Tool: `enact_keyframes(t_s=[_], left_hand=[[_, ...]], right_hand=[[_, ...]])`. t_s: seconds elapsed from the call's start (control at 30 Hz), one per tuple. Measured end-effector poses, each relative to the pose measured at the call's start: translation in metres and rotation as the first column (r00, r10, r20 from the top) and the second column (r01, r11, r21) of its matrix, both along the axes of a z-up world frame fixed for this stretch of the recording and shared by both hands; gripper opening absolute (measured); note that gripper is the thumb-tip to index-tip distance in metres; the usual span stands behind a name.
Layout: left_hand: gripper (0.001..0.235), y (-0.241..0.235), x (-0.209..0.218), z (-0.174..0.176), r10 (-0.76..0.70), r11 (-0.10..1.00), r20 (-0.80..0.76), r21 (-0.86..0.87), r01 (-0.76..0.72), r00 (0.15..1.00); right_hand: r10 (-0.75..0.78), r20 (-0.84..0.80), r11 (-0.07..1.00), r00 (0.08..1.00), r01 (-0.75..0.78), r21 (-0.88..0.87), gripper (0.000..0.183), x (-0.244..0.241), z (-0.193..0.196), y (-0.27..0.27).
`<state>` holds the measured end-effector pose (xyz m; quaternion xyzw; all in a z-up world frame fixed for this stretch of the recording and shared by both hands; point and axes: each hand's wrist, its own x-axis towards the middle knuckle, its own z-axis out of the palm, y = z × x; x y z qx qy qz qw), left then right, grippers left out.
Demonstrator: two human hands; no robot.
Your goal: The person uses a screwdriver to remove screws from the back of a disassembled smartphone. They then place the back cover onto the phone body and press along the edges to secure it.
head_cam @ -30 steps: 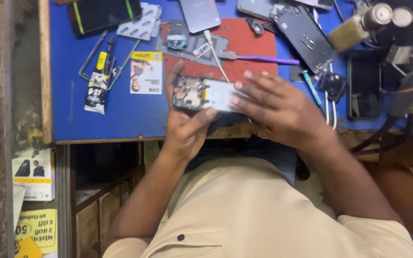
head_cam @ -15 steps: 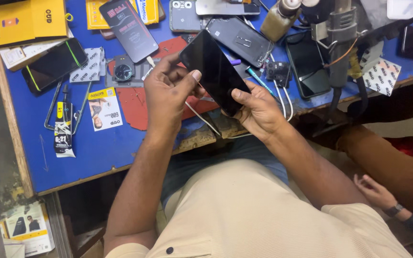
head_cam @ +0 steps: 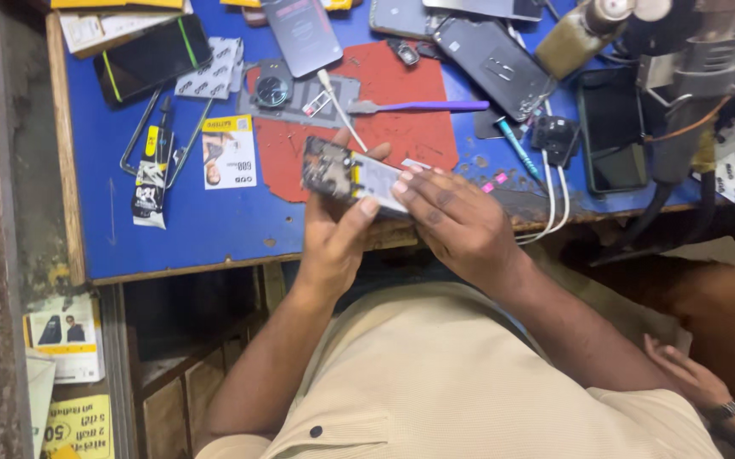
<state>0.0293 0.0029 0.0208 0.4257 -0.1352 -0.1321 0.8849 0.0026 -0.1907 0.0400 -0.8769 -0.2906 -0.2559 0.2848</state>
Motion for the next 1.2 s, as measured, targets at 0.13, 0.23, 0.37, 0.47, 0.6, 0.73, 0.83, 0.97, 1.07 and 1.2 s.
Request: enact_keyframes(t_s=[0.13, 0.23, 0.37, 0.47, 0.6, 0.73, 0.83, 0.97, 1.07, 1.2], left_hand=[[0.078, 0.024, -0.016, -0.004, 0.009, 0.993, -0.194, -0.114, -0.032, 0.981], [0.077, 0.036, -0.023, -0.004, 0.114, 0.993, -0.241, -0.001, -0.118, 0.964], [0.078, 0.062, -0.029, -0.005, 0.274, 0.961, -0.189, 0.012, -0.276, 0.943], [0.078, 0.083, -0.031, -0.005, 0.337, 0.937, -0.189, -0.024, -0.347, 0.922], [0.077, 0.097, -0.030, -0.008, 0.355, 0.930, -0.149, -0.045, -0.365, 0.923], [0.079, 0.099, -0.031, -0.012, 0.321, 0.941, -0.181, -0.053, -0.335, 0.930], [0.079, 0.097, -0.030, -0.012, 0.288, 0.950, -0.197, -0.065, -0.306, 0.937], [0.080, 0.094, -0.029, -0.012, 0.286, 0.952, -0.180, -0.063, -0.301, 0.941], [0.081, 0.091, -0.028, -0.010, 0.291, 0.949, -0.170, -0.076, -0.307, 0.942], [0.080, 0.087, -0.027, -0.008, 0.273, 0.957, -0.175, -0.050, -0.285, 0.946]], right_hand=[[0.126, -0.051, 0.986, 0.991, -0.131, -0.108, 0.042, 0.006, 0.012, 0.014], [0.238, -0.110, 0.966, 0.965, -0.247, -0.071, 0.049, 0.009, 0.015, 0.019], [0.025, -0.261, 0.999, 0.965, -0.017, 0.033, 0.044, 0.013, 0.007, 0.022], [-0.193, -0.264, 0.981, 0.945, 0.178, -0.080, 0.038, 0.015, -0.002, 0.029], [-0.253, -0.196, 0.963, 0.947, 0.228, -0.145, 0.030, 0.015, -0.011, 0.041], [-0.263, -0.254, 0.964, 0.931, 0.243, -0.108, 0.030, 0.018, -0.012, 0.049], [-0.233, -0.323, 0.971, 0.917, 0.235, -0.033, 0.027, 0.020, -0.011, 0.053], [-0.162, -0.351, 0.980, 0.922, 0.191, 0.050, 0.023, 0.027, -0.014, 0.064], [-0.102, -0.305, 0.992, 0.947, 0.121, 0.041, 0.023, 0.029, -0.015, 0.069], [-0.027, -0.313, 0.999, 0.949, 0.040, 0.035, 0.026, 0.024, -0.012, 0.056]])
